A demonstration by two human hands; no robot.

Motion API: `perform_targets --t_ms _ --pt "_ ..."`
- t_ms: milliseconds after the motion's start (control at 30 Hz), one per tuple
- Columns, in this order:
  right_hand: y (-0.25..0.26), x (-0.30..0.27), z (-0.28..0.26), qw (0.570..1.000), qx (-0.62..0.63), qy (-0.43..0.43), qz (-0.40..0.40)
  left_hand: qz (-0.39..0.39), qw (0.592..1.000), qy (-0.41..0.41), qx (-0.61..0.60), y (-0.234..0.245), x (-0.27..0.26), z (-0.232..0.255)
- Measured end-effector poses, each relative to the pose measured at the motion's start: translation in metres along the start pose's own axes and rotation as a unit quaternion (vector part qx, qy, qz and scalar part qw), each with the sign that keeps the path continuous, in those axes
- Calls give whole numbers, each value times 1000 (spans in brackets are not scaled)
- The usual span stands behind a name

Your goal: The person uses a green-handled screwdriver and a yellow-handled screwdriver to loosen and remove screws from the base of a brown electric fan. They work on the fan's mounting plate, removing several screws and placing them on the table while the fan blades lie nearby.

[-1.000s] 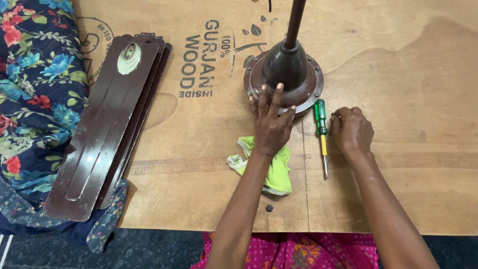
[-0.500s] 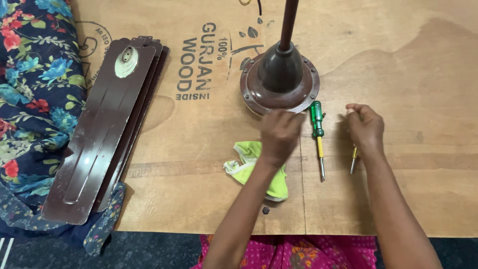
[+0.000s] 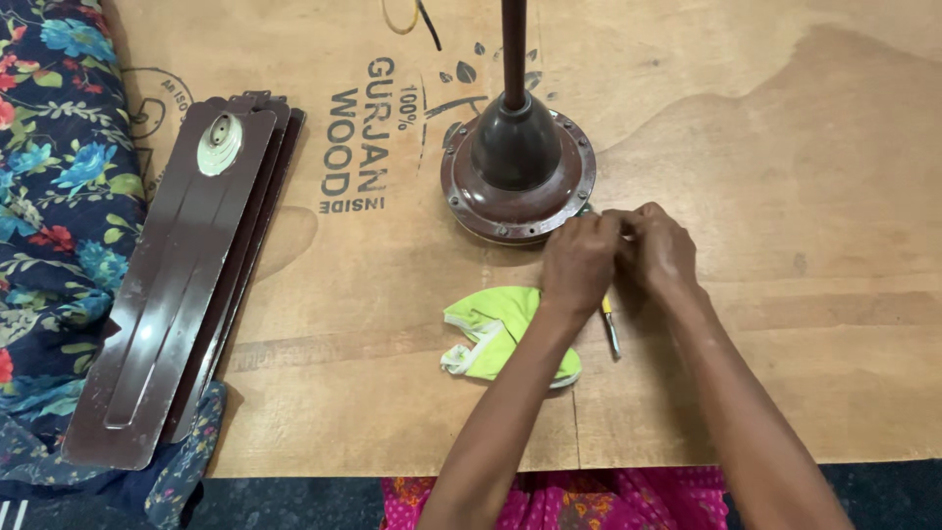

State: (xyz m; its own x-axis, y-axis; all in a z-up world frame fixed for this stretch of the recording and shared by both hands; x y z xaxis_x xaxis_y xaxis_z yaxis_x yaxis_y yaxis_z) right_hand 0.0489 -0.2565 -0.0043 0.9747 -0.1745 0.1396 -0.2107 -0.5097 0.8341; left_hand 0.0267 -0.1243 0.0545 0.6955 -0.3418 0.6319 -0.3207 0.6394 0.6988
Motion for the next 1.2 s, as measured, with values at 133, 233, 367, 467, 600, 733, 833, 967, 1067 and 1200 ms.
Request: perform_targets --t_ms 133,233,367,467,600,733,833,967,1067,1200 --pt "5 -7 -19 1000 -23 -9 1 -2 1000 10 -1 3 -4 -8" --pt "14 -12 -18 999 -26 8 28 -29 1000 10 -7 -5 -1 -1" --pt "29 -18 13 999 -45 -24 19 -87 996 0 -9 -26 8 21" --pt "47 -27 45 993 -96 -72 15 -117 993 3 -28 -47 10 45" --pt "67 -41 78 990 -95 -99 39 -137 989 5 -56 -77 9 76" --pt "73 -44 90 990 -96 -85 51 -158 982 37 -95 -93 6 81" --pt "74 -43 95 994 -68 -77 48 -165 979 41 -109 -90 5 76" --pt "76 -43 100 995 -10 -98 30 -181 971 61 -145 -84 5 70" --pt "95 -47 92 984 116 -66 114 -161 973 62 -155 -70 7 66" --pt "89 -52 112 896 361 -245 80 -104 988 28 -108 -39 7 61"
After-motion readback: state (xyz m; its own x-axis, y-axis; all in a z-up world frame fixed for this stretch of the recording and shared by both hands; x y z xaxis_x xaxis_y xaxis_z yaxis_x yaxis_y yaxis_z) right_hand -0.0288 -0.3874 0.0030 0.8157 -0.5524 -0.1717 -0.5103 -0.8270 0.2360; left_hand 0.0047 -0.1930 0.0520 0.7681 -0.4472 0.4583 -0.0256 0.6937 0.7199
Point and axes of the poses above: each hand's wrist, its own x-axis towards the middle knuckle, its own y-axis out of the back of the hand, z = x × y, the point moved 8 cm from there along x, towards the middle knuckle, and after that the axes turned 3 degrees about -y, right-handed, at the moved point
